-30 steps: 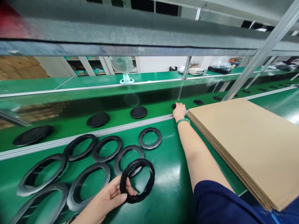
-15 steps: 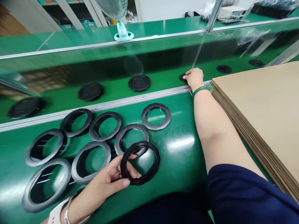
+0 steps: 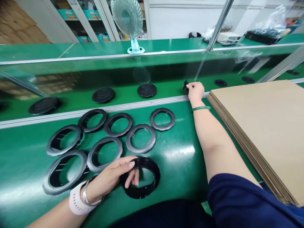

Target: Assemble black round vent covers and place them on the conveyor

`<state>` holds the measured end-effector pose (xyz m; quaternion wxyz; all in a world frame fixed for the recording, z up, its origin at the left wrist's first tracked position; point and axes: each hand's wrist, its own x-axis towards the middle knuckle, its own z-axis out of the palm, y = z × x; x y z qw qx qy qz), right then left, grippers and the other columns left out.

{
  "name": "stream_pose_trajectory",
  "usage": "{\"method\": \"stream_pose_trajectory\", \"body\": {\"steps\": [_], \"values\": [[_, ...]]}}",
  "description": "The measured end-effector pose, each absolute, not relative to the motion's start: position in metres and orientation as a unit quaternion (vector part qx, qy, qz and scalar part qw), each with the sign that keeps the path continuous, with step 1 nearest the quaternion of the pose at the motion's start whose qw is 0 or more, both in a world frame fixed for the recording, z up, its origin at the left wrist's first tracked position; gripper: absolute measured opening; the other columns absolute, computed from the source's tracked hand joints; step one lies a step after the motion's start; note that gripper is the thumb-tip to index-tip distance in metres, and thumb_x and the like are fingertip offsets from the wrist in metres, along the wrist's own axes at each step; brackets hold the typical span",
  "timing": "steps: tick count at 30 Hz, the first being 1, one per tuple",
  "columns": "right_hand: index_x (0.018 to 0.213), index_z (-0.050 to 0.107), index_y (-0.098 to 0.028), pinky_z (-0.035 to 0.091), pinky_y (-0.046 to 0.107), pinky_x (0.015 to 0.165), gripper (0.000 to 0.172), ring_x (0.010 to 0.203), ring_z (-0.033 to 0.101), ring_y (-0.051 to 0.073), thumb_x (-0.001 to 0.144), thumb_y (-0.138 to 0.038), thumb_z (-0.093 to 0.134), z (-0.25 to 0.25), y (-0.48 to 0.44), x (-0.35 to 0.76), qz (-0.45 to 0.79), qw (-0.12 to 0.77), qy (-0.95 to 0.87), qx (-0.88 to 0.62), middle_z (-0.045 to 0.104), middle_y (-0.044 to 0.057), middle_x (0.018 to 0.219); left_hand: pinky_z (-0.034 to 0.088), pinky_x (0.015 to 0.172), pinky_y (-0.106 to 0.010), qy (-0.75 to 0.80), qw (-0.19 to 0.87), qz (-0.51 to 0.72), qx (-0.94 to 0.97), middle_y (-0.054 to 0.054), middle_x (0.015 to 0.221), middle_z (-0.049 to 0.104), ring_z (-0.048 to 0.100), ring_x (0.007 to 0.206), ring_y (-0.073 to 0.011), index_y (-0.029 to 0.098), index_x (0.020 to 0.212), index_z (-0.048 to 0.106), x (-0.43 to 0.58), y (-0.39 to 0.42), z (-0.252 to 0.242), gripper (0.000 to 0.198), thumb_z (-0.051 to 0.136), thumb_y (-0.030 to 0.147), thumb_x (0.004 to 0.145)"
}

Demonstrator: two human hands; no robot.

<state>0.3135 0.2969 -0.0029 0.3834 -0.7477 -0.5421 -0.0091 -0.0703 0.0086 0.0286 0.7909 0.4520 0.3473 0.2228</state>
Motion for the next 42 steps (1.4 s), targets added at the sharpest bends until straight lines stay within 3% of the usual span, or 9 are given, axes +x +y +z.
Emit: {"method": "stream_pose_trajectory", "body": {"steps": [8,13,18,24,31,37,42], "values": [[0.088,0.071,-0.014,0.046,0.038,0.092,0.016,0.094,0.061,0.025,0.089,-0.023,0.058,0.007,0.202,0.262,-0.015,0.47,-0.581,-0.664,0.069,0.012,0.094,0.047,0.072,-0.03,0.245,0.815,0.22,0.477,-0.005,0.074,0.069,0.063,0.071,-0.0179,0.015,0.094,0.06,-0.07,-0.003,0.033,0.024,0.065,0.037,0.086],[0.085,0.069,-0.017,0.05,0.032,0.078,0.014,0.085,0.063,0.022,0.09,-0.024,0.058,0.017,0.136,0.219,0.032,0.488,-0.63,-0.603,0.069,0.007,0.088,0.048,0.087,-0.036,0.331,0.694,0.234,0.595,-0.006,0.093,0.069,0.065,0.091,-0.0215,0.016,0.092,0.061,-0.067,-0.007,0.032,0.019,0.071,0.018,0.075],[0.085,0.065,-0.019,0.048,0.032,0.072,0.007,0.082,0.06,0.02,0.091,-0.021,0.06,0.04,0.07,0.175,0.107,0.51,-0.722,-0.455,0.065,0.004,0.086,0.049,0.084,-0.033,0.377,0.661,0.247,0.6,-0.005,0.093,0.066,0.062,0.088,-0.0195,0.015,0.09,0.065,-0.071,-0.005,0.028,0.021,0.076,0.026,0.075],[0.092,0.061,-0.017,0.048,0.04,0.081,0.012,0.087,0.054,0.023,0.098,-0.018,0.051,0.044,0.031,0.151,0.088,0.417,-0.844,-0.327,0.064,0.008,0.09,0.051,0.081,-0.031,0.409,0.683,0.247,0.553,-0.004,0.088,0.068,0.063,0.084,-0.0172,0.013,0.089,0.067,-0.072,-0.001,0.024,0.026,0.081,0.029,0.074],[0.089,0.064,-0.013,0.045,0.037,0.071,0.027,0.082,0.049,0.023,0.103,-0.022,0.042,0.031,0.03,0.156,0.038,0.326,-0.895,-0.301,0.061,0.011,0.084,0.056,0.091,-0.039,0.508,0.648,0.319,0.469,-0.007,0.11,0.07,0.068,0.103,-0.0243,0.018,0.123,0.05,-0.055,-0.01,0.017,0.069,0.087,0.023,0.065],[0.085,0.064,-0.013,0.041,0.036,0.066,0.023,0.074,0.044,0.022,0.097,-0.014,0.045,0.033,0.025,0.161,0.03,0.272,-0.9,-0.339,0.057,0.01,0.08,0.057,0.091,-0.037,0.508,0.637,0.316,0.486,-0.006,0.112,0.069,0.068,0.105,-0.0237,0.019,0.116,0.05,-0.055,-0.01,0.017,0.055,0.083,0.023,0.072],[0.084,0.063,-0.013,0.043,0.034,0.066,0.02,0.077,0.048,0.022,0.095,-0.013,0.047,0.03,0.019,0.157,0.053,0.272,-0.906,-0.32,0.057,0.01,0.083,0.058,0.08,-0.03,0.547,0.607,0.3,0.492,-0.005,0.112,0.067,0.068,0.1,-0.0222,0.021,0.119,0.047,-0.052,-0.013,0.021,0.062,0.084,0.024,0.07]]}}
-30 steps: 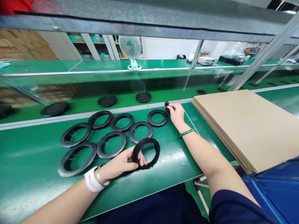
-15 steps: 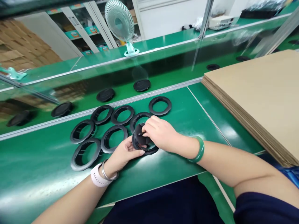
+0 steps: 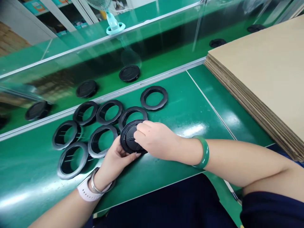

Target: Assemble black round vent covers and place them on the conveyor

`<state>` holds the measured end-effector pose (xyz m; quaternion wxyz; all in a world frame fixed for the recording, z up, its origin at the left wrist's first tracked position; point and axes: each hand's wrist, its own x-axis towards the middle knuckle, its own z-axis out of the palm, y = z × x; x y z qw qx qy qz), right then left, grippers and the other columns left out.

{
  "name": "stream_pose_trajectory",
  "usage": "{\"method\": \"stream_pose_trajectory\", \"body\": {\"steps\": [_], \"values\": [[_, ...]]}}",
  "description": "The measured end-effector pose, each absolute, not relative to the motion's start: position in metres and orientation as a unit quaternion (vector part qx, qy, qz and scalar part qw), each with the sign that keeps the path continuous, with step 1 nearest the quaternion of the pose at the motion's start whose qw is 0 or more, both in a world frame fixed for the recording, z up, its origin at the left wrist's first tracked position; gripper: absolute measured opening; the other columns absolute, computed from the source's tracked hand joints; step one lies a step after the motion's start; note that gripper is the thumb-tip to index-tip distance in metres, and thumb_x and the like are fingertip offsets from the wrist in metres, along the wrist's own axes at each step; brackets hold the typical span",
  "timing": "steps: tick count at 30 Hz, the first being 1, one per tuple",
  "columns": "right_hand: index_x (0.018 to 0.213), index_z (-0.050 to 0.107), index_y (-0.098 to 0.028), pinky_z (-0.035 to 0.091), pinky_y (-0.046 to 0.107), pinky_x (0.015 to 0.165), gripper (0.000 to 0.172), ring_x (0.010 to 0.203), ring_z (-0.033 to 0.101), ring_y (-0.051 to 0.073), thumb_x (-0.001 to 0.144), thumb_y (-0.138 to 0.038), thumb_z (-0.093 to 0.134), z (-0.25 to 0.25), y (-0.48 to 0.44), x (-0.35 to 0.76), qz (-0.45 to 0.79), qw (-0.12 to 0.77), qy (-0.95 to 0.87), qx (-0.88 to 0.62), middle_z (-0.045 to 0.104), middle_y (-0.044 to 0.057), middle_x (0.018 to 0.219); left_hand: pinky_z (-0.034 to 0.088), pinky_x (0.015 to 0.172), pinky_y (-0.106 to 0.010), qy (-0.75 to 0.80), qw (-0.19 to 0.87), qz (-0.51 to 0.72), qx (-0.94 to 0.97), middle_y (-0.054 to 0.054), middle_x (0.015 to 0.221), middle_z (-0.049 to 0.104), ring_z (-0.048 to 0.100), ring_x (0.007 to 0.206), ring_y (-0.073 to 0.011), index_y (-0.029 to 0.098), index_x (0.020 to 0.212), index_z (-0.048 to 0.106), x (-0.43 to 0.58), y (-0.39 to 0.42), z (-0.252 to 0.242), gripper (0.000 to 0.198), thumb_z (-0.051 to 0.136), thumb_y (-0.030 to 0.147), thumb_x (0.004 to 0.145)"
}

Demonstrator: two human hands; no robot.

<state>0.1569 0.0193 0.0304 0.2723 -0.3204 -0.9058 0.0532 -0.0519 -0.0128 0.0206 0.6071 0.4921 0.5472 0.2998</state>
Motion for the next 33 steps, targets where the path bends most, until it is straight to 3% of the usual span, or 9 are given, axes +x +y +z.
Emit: {"method": "stream_pose_trajectory", "body": {"steps": [11,16,21,33], "values": [[0.071,0.06,-0.018,0.043,0.031,0.061,0.026,0.069,0.047,0.018,0.094,-0.012,0.05,0.021,0.019,0.151,-0.012,0.353,-0.893,-0.279,0.056,0.005,0.074,0.059,0.08,-0.033,0.555,0.582,0.315,0.503,-0.004,0.109,0.068,0.069,0.098,-0.0232,0.022,0.118,0.049,-0.046,-0.02,0.02,0.059,0.082,0.023,0.07],[0.074,0.061,-0.019,0.044,0.03,0.062,0.025,0.071,0.05,0.018,0.097,-0.017,0.051,0.021,0.018,0.151,-0.009,0.38,-0.882,-0.278,0.056,0.004,0.073,0.059,0.079,-0.033,0.552,0.586,0.326,0.495,-0.004,0.112,0.067,0.069,0.099,-0.0231,0.022,0.121,0.049,-0.046,-0.02,0.018,0.063,0.084,0.022,0.068],[0.069,0.059,-0.019,0.04,0.029,0.058,0.029,0.066,0.046,0.016,0.096,-0.015,0.049,0.018,0.019,0.149,0.005,0.352,-0.886,-0.302,0.054,0.003,0.071,0.059,0.086,-0.036,0.544,0.597,0.333,0.487,-0.005,0.115,0.067,0.067,0.106,-0.0248,0.022,0.121,0.048,-0.045,-0.017,0.019,0.064,0.084,0.021,0.068],[0.08,0.066,-0.015,0.038,0.028,0.061,0.024,0.069,0.051,0.016,0.096,-0.021,0.05,0.019,0.023,0.15,0.103,0.341,-0.874,-0.331,0.058,0.005,0.077,0.059,0.072,-0.031,0.552,0.565,0.305,0.531,-0.004,0.108,0.066,0.069,0.096,-0.0224,0.023,0.118,0.048,-0.047,-0.018,0.015,0.057,0.082,0.025,0.072]]}}
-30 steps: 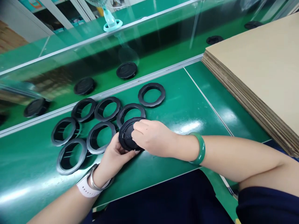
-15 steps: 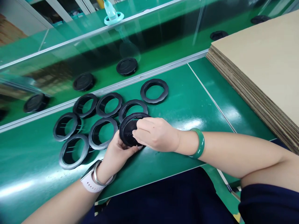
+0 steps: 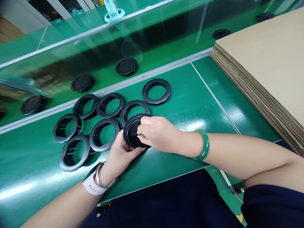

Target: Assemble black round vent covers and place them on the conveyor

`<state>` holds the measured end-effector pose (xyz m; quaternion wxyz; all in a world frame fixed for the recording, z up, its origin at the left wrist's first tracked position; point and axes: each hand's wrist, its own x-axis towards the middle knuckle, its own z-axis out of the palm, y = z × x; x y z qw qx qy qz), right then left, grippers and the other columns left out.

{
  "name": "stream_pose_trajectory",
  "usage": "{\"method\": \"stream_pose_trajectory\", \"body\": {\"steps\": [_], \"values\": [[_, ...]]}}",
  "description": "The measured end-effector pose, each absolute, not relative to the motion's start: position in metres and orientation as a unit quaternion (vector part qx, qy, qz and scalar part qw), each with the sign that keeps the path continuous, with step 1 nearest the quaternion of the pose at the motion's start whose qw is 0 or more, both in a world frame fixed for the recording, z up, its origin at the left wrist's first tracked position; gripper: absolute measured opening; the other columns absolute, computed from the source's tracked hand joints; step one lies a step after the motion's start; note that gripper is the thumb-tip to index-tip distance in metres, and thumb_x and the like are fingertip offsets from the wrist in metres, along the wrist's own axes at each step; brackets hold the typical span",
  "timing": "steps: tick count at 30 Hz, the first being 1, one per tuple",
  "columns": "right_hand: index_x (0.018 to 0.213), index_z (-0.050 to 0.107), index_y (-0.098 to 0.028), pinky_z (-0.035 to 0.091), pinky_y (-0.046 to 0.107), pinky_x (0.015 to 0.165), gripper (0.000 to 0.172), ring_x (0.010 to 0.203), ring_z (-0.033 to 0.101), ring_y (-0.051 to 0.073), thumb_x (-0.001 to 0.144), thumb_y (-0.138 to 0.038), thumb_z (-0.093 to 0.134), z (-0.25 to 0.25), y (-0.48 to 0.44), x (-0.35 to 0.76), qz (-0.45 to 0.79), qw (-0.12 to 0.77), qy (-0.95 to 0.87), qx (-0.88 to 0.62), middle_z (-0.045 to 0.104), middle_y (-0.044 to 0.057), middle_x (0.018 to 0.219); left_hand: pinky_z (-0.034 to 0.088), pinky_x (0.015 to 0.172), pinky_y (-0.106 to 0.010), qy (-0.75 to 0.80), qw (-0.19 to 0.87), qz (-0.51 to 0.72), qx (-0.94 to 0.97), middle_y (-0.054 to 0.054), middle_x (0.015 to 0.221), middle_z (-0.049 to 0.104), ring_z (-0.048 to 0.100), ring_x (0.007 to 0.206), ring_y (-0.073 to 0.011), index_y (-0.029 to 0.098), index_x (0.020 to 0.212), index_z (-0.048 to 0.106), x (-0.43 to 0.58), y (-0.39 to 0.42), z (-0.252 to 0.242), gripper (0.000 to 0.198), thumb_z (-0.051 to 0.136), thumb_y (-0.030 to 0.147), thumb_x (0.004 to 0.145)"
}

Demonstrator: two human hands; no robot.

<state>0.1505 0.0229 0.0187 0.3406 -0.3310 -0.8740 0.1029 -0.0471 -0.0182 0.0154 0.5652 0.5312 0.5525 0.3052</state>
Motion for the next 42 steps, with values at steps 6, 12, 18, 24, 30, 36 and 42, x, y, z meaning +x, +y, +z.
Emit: {"method": "stream_pose_trajectory", "body": {"steps": [6,12,18,24,30,36,42], "values": [[0.088,0.062,-0.012,0.032,0.031,0.06,0.019,0.072,0.048,0.019,0.097,-0.023,0.049,0.029,0.017,0.149,0.047,0.249,-0.9,-0.355,0.057,0.009,0.084,0.059,0.074,-0.032,0.547,0.564,0.312,0.535,-0.004,0.109,0.066,0.068,0.097,-0.0223,0.023,0.116,0.048,-0.047,-0.017,0.014,0.056,0.082,0.024,0.072],[0.085,0.058,-0.015,0.022,0.034,0.062,0.026,0.078,0.045,0.023,0.099,-0.037,0.052,0.039,0.018,0.149,-0.045,0.174,-0.907,-0.381,0.057,0.009,0.082,0.06,0.077,-0.032,0.544,0.578,0.312,0.521,-0.004,0.11,0.066,0.069,0.098,-0.022,0.023,0.117,0.047,-0.047,-0.016,0.013,0.058,0.082,0.022,0.071],[0.081,0.057,-0.016,0.018,0.034,0.064,0.013,0.075,0.042,0.022,0.09,-0.01,0.05,0.032,0.024,0.15,-0.063,0.197,-0.925,-0.319,0.056,0.006,0.074,0.06,0.076,-0.028,0.538,0.594,0.317,0.507,-0.003,0.115,0.065,0.069,0.098,-0.0197,0.025,0.122,0.044,-0.046,-0.016,0.014,0.064,0.083,0.02,0.071],[0.077,0.056,-0.017,0.019,0.034,0.066,0.019,0.074,0.041,0.021,0.091,-0.008,0.046,0.031,0.032,0.154,-0.072,0.22,-0.938,-0.256,0.052,0.004,0.069,0.059,0.069,-0.024,0.548,0.589,0.314,0.505,0.0,0.104,0.066,0.069,0.09,-0.0173,0.023,0.117,0.045,-0.044,-0.016,0.017,0.062,0.084,0.019,0.069],[0.077,0.056,-0.017,0.022,0.035,0.068,0.023,0.073,0.042,0.019,0.093,-0.006,0.044,0.036,0.034,0.156,-0.074,0.209,-0.943,-0.248,0.052,0.003,0.069,0.057,0.067,-0.022,0.547,0.587,0.312,0.509,0.001,0.101,0.066,0.068,0.085,-0.0147,0.024,0.117,0.045,-0.044,-0.016,0.018,0.061,0.083,0.018,0.069],[0.077,0.055,-0.017,0.023,0.034,0.069,0.02,0.073,0.043,0.019,0.092,-0.007,0.046,0.037,0.034,0.156,-0.066,0.203,-0.947,-0.239,0.053,0.003,0.069,0.056,0.066,-0.021,0.558,0.582,0.293,0.514,0.002,0.098,0.064,0.067,0.085,-0.0142,0.023,0.112,0.045,-0.045,-0.018,0.019,0.057,0.084,0.02,0.07],[0.075,0.055,-0.017,0.024,0.034,0.069,0.025,0.068,0.044,0.018,0.093,-0.007,0.042,0.04,0.034,0.157,-0.064,0.177,-0.954,-0.233,0.053,0.003,0.066,0.056,0.066,-0.023,0.558,0.58,0.285,0.52,0.002,0.095,0.065,0.068,0.083,-0.0157,0.023,0.106,0.044,-0.043,-0.017,0.02,0.054,0.083,0.02,0.069]]}}
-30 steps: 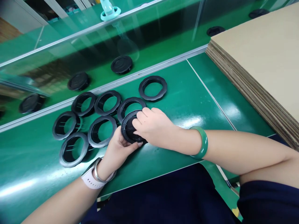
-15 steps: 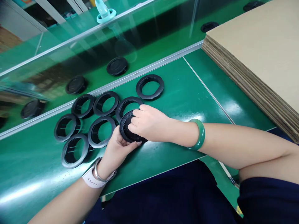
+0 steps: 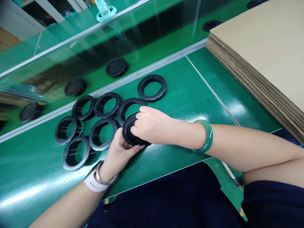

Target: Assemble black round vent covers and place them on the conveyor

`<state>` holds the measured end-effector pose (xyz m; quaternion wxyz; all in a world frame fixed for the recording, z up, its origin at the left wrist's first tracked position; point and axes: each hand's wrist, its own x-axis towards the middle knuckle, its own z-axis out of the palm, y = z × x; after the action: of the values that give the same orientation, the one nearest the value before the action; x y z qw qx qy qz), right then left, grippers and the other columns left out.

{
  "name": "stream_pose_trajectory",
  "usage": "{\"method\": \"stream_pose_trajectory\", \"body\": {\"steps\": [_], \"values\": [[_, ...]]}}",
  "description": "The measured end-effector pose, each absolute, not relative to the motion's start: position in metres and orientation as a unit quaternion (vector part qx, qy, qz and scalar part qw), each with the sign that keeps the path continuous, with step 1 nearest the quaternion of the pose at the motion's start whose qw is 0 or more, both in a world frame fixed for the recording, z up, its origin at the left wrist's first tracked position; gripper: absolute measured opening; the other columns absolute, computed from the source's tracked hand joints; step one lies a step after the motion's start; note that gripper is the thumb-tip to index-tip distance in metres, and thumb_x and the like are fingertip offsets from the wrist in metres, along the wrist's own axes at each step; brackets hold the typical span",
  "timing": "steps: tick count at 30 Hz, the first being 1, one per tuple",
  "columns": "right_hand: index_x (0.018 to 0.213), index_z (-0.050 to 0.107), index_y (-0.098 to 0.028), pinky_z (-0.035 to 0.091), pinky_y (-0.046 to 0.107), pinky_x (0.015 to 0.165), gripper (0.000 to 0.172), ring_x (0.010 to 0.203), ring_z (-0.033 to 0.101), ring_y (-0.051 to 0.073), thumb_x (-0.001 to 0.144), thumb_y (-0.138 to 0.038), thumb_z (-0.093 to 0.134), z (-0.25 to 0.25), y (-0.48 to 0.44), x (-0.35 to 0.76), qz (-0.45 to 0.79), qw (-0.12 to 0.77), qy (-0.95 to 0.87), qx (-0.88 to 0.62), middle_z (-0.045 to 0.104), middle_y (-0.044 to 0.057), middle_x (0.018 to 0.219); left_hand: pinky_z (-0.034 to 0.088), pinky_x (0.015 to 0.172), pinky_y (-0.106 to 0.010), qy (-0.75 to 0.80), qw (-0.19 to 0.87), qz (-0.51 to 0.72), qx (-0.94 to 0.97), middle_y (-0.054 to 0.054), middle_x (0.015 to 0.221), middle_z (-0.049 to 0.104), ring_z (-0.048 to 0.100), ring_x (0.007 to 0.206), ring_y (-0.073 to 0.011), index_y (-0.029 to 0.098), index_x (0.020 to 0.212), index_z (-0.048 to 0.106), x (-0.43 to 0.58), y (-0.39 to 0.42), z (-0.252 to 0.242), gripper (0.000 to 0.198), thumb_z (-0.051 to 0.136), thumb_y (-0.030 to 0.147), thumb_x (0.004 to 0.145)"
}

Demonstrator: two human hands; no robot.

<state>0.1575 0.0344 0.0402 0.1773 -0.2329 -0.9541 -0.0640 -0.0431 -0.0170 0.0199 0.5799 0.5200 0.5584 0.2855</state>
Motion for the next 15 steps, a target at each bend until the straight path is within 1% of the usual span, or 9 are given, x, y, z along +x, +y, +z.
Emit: {"method": "stream_pose_trajectory", "body": {"steps": [5,9,15], "values": [[0.076,0.057,-0.017,0.024,0.035,0.07,0.028,0.065,0.046,0.018,0.095,-0.007,0.038,0.0432,0.034,0.1594,-0.066,0.153,-0.961,-0.222,0.052,0.002,0.064,0.057,0.068,-0.025,0.555,0.585,0.286,0.518,0.001,0.094,0.066,0.069,0.084,-0.0169,0.022,0.104,0.044,-0.0422,-0.0164,0.0209,0.054,0.083,0.02,0.068],[0.077,0.058,-0.016,0.025,0.035,0.071,0.026,0.066,0.046,0.018,0.094,-0.008,0.04,0.0465,0.0332,0.1605,-0.062,0.132,-0.964,-0.222,0.053,0.003,0.065,0.058,0.067,-0.027,0.56,0.583,0.283,0.517,0.001,0.095,0.067,0.069,0.084,-0.0182,0.023,0.105,0.044,-0.0421,-0.0166,0.0212,0.056,0.084,0.022,0.067],[0.079,0.058,-0.016,0.026,0.035,0.073,0.024,0.067,0.047,0.018,0.094,-0.007,0.042,0.048,0.0331,0.1611,-0.055,0.129,-0.964,-0.224,0.055,0.003,0.067,0.057,0.065,-0.025,0.566,0.556,0.279,0.54,0.002,0.093,0.064,0.068,0.082,-0.0168,0.023,0.104,0.044,-0.0435,-0.017,0.0185,0.057,0.086,0.025,0.067]]}}
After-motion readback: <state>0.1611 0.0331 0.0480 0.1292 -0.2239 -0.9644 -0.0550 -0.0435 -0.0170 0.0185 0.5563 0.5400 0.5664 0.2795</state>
